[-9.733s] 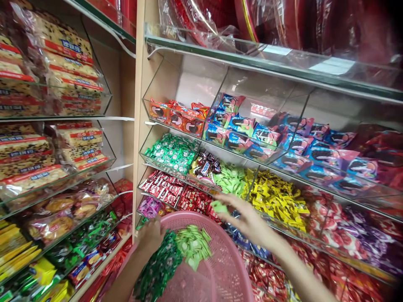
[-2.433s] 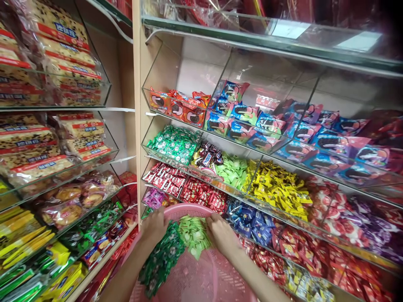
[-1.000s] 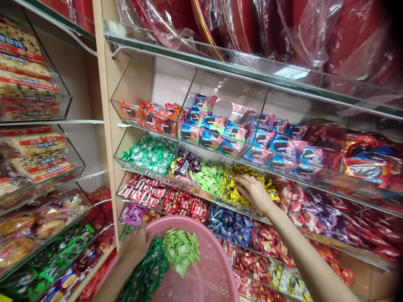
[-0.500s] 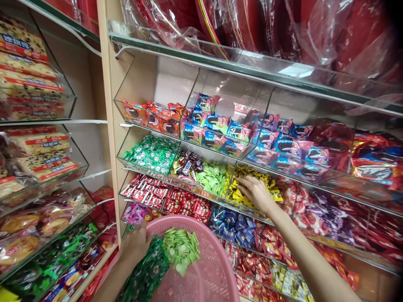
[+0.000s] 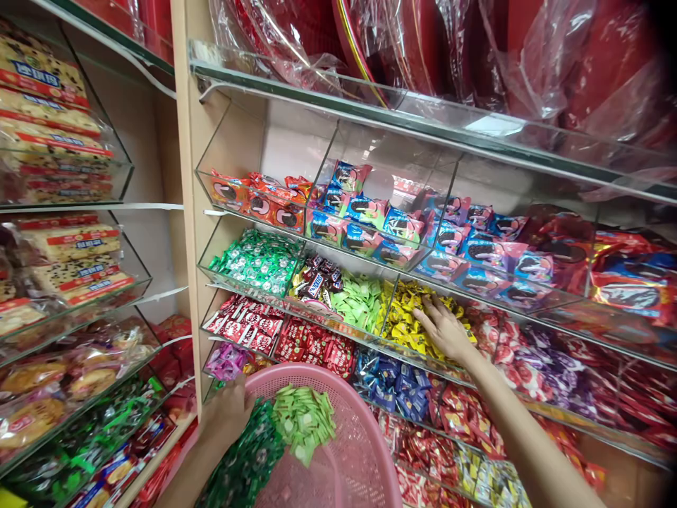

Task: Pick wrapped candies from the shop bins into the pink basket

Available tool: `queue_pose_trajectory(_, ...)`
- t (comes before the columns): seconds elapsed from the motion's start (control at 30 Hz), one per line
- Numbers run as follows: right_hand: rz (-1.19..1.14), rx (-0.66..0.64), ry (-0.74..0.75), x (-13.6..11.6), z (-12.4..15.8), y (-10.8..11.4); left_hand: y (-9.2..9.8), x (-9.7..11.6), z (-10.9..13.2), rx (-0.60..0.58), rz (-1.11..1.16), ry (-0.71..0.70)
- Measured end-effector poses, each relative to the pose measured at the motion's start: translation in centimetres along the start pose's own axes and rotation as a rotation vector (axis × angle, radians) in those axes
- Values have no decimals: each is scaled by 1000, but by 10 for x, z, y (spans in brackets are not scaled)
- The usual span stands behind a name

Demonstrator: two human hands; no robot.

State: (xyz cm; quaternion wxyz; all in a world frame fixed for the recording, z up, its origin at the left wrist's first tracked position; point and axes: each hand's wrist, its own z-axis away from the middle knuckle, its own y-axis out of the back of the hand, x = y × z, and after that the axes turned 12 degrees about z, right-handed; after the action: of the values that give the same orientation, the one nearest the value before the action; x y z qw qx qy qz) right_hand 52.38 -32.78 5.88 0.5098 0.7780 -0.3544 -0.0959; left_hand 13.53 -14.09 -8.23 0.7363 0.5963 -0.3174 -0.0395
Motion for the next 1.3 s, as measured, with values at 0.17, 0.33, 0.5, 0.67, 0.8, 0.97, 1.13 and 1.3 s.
queue_pose_trajectory(0.17, 16, 30, 24, -3, 6, -1, 0, -1, 0, -3, -4, 2)
queue_pose_trajectory(0.33, -39, 12, 41, 0, 5, 2, 0, -1, 1, 0, -3, -14)
queue_pose_trajectory(0.5, -36, 140, 10, -15, 11, 31, -2, -3, 1, 17, -8, -16)
queue_pose_trajectory(0.67, -135, 458, 225, -71, 29, 85, -2, -3, 3, 14, 3, 3)
queue_pose_trajectory(0.8, 13, 253, 440, -123, 19, 110, -1, 0, 4, 12, 6, -8)
queue_pose_trajectory(0.97, 233, -189, 444, -162, -17, 106, -1, -4, 6, 10, 23, -9)
queue_pose_trajectory(1.13, 248, -375, 389, -170, -35, 97, 3, -7, 9, -7, 34, 32)
queue_pose_trajectory(1.3, 269, -426, 383, -163, -37, 90, 2, -5, 9, 17, 31, 15)
